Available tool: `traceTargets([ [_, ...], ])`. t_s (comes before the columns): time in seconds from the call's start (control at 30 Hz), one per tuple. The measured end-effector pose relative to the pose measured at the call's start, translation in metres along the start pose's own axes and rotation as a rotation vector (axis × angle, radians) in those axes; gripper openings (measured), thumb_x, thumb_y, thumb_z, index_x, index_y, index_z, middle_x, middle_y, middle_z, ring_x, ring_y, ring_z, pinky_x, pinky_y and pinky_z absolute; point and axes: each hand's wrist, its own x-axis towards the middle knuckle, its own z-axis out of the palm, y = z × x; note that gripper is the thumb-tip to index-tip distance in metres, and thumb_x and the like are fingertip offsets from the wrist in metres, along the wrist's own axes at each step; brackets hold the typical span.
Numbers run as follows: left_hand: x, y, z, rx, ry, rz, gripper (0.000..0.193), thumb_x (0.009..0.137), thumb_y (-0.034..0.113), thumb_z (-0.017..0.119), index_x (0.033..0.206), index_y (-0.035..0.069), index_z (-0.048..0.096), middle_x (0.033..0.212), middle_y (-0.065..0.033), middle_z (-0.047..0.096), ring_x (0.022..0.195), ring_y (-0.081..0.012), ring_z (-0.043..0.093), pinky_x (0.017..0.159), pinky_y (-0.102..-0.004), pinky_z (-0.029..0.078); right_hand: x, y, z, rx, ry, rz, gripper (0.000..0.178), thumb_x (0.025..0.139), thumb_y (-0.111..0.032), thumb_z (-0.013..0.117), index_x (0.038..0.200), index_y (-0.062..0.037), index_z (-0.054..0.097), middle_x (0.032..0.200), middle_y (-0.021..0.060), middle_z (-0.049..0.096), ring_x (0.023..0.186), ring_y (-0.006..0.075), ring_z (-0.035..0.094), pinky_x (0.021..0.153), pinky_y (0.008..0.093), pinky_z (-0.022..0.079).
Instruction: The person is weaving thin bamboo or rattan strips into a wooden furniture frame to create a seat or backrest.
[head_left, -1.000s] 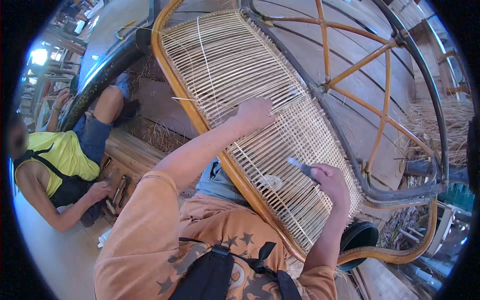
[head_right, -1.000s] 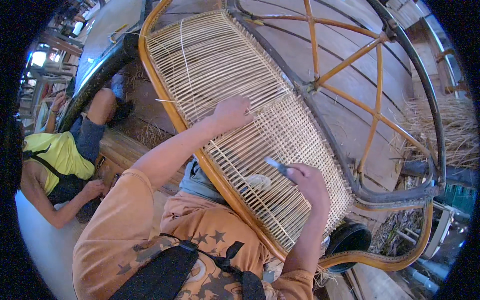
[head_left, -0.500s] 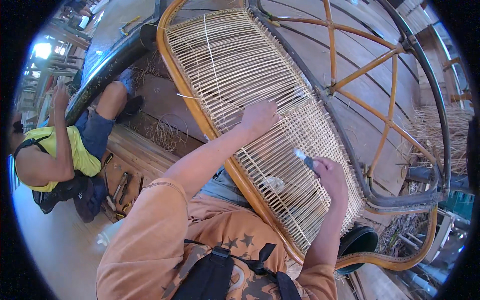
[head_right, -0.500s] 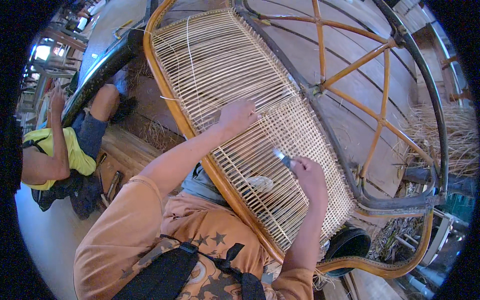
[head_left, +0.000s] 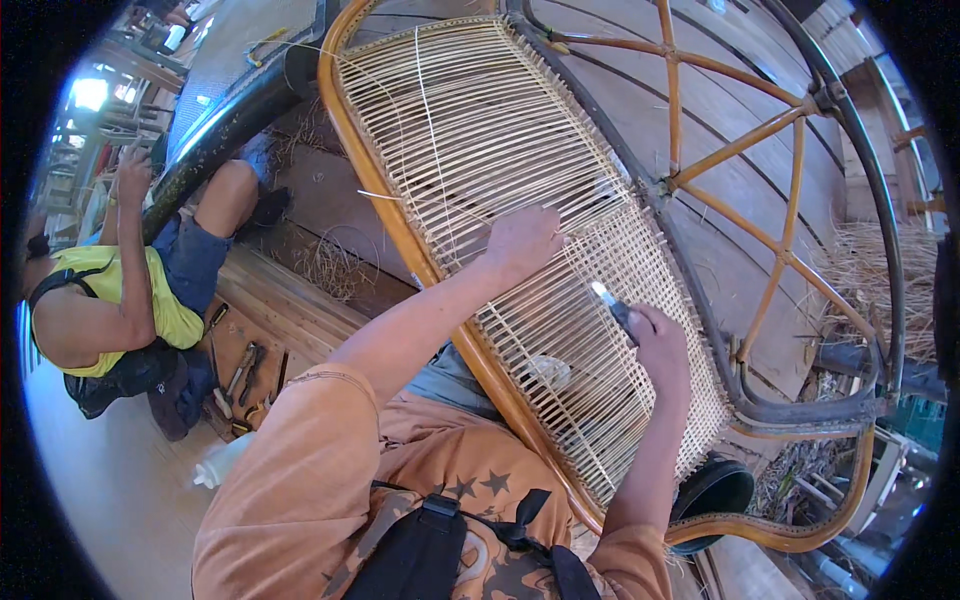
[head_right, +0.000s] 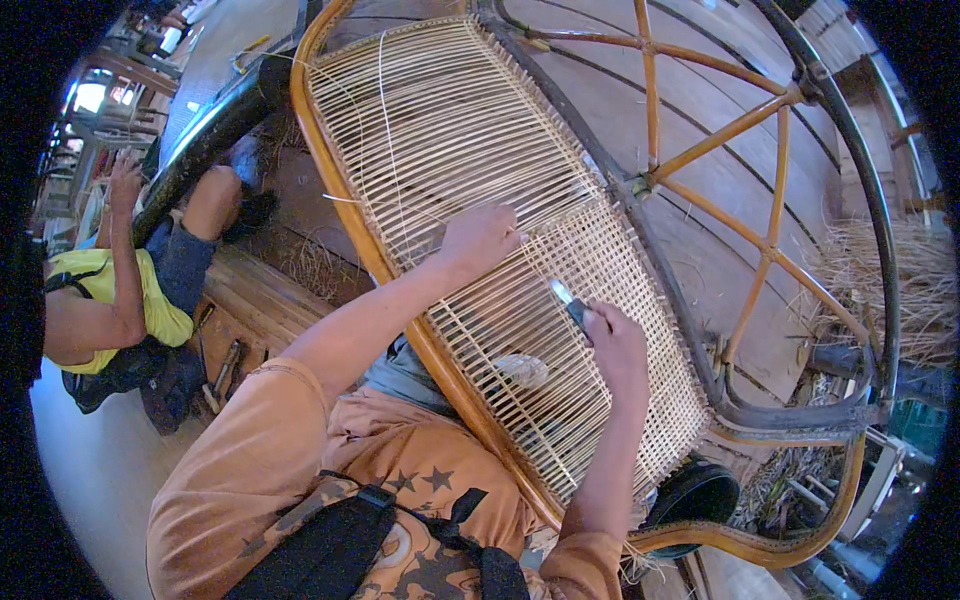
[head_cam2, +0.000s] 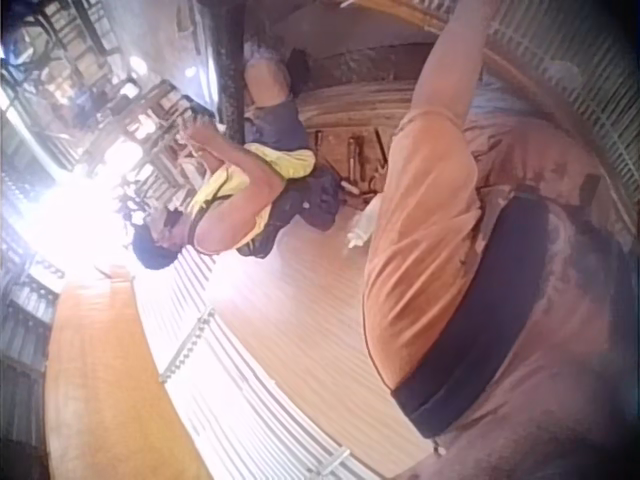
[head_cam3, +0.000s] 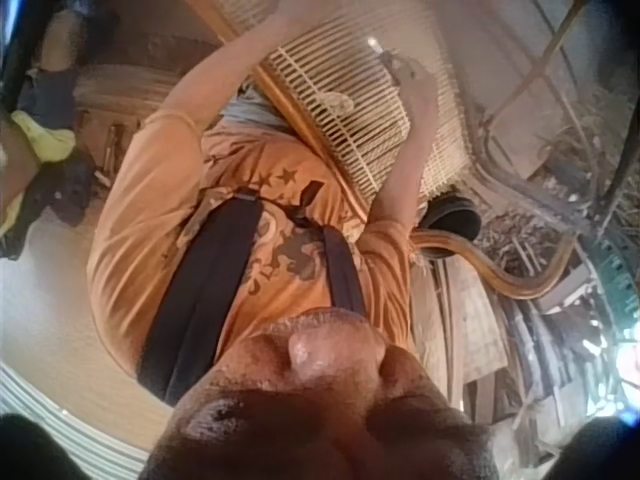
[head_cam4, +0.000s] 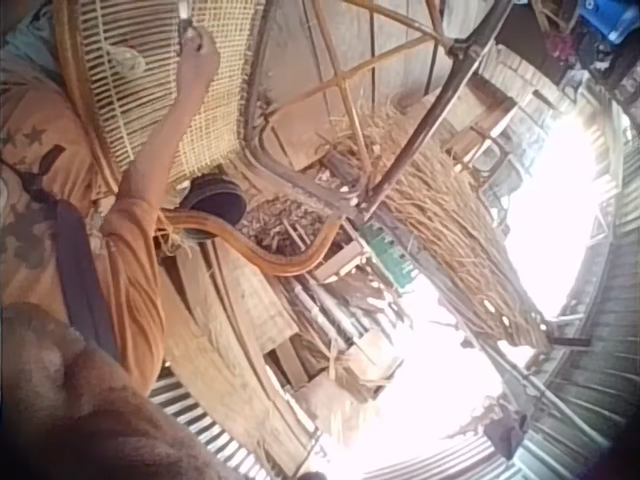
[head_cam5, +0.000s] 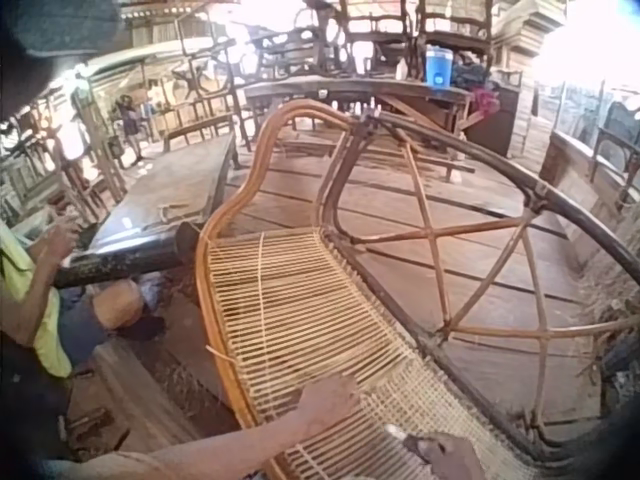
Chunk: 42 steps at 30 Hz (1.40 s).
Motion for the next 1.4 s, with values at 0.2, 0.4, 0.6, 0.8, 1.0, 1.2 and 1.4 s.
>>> traceTargets([
  [0.2, 0.000, 0.001, 0.000, -0.008, 0.010, 0.003, 0.033, 0.086, 0.038, 0.064, 0.087, 0.005, 0.061, 0.087, -0.0149, 0.064, 0.084, -0.0347, 0.063, 0.072, -0.0465, 0.050, 0.000, -0.006, 0.008, -0.032, -0.214, 0.020, 0.025, 0.093, -0.018, 0.061, 0.112, -0.0043, 0.069, 0.068, 0.0023, 0.060, 0.062, 0.0101, 0.053, 0.061, 0.0276, 0.045],
  [0.4, 0.001, 0.004, -0.005, -0.010, -0.014, -0.015, 0.029, 0.086, 0.034, 0.065, 0.089, 0.005, 0.061, 0.089, -0.0152, 0.064, 0.086, -0.0339, 0.064, 0.074, -0.0465, 0.052, 0.011, -0.007, 0.011, -0.012, -0.364, -0.069, 0.026, 0.092, -0.019, 0.061, 0.109, -0.0010, 0.069, 0.073, 0.0006, 0.062, 0.061, 0.0071, 0.052, 0.055, 0.0250, 0.042],
  [0.6, 0.001, 0.006, -0.006, 0.014, -0.044, -0.042, 0.028, 0.086, 0.032, 0.065, 0.090, 0.005, 0.061, 0.089, -0.0152, 0.064, 0.087, -0.0336, 0.064, 0.075, -0.0464, 0.052, 0.016, -0.008, 0.012, -0.045, -0.213, -0.033, 0.023, 0.092, -0.025, 0.062, 0.105, -0.0076, 0.072, 0.075, 0.0029, 0.063, 0.065, 0.0104, 0.053, 0.061, 0.0285, 0.044],
  [0.8, 0.008, 0.004, -0.005, 0.064, -0.100, -0.048, 0.032, 0.087, 0.035, 0.065, 0.093, 0.004, 0.063, 0.091, -0.0154, 0.065, 0.084, -0.0341, 0.064, 0.073, -0.0474, 0.052, 0.014, 0.007, -0.004, 0.155, 0.109, 0.038, 0.025, 0.094, -0.019, 0.058, 0.115, -0.0096, 0.068, 0.071, -0.0016, 0.058, 0.054, 0.0063, 0.045, 0.050, 0.0227, 0.039],
  [1.0, 0.035, 0.038, -0.118, -0.150, 0.537, 0.308, 0.039, 0.088, 0.035, 0.064, 0.107, 0.001, 0.062, 0.102, -0.0177, 0.063, 0.093, -0.0324, 0.063, 0.081, -0.0477, 0.050, -0.053, 0.094, -0.043, 0.661, 0.455, 0.142, 0.034, 0.093, -0.024, 0.062, 0.119, -0.0026, 0.061, 0.071, -0.0011, 0.053, 0.051, 0.0055, 0.045, 0.044, 0.0200, 0.035],
  [1.2, -0.038, 0.099, -0.275, -0.477, 1.081, 0.794, 0.041, 0.089, 0.033, 0.062, 0.115, 0.001, 0.058, 0.117, -0.0194, 0.055, 0.109, -0.0352, 0.052, 0.092, -0.0498, 0.042, -0.073, 0.108, 0.021, 0.576, 0.397, 0.187, 0.034, 0.090, -0.025, 0.062, 0.117, -0.0033, 0.062, 0.072, 0.0002, 0.056, 0.056, 0.0071, 0.050, 0.050, 0.0237, 0.040],
  [1.4, -0.057, 0.089, -0.209, -0.350, 0.613, 0.441, 0.045, 0.090, 0.030, 0.060, 0.122, 0.000, 0.054, 0.131, -0.0210, 0.047, 0.125, -0.0379, 0.041, 0.103, -0.0520, 0.033, -0.060, 0.072, 0.051, 0.421, 0.237, 0.158, 0.036, 0.091, -0.025, 0.060, 0.119, -0.0028, 0.064, 0.077, 0.0024, 0.063, 0.069, 0.0117, 0.057, 0.063, 0.0288, 0.047],
])
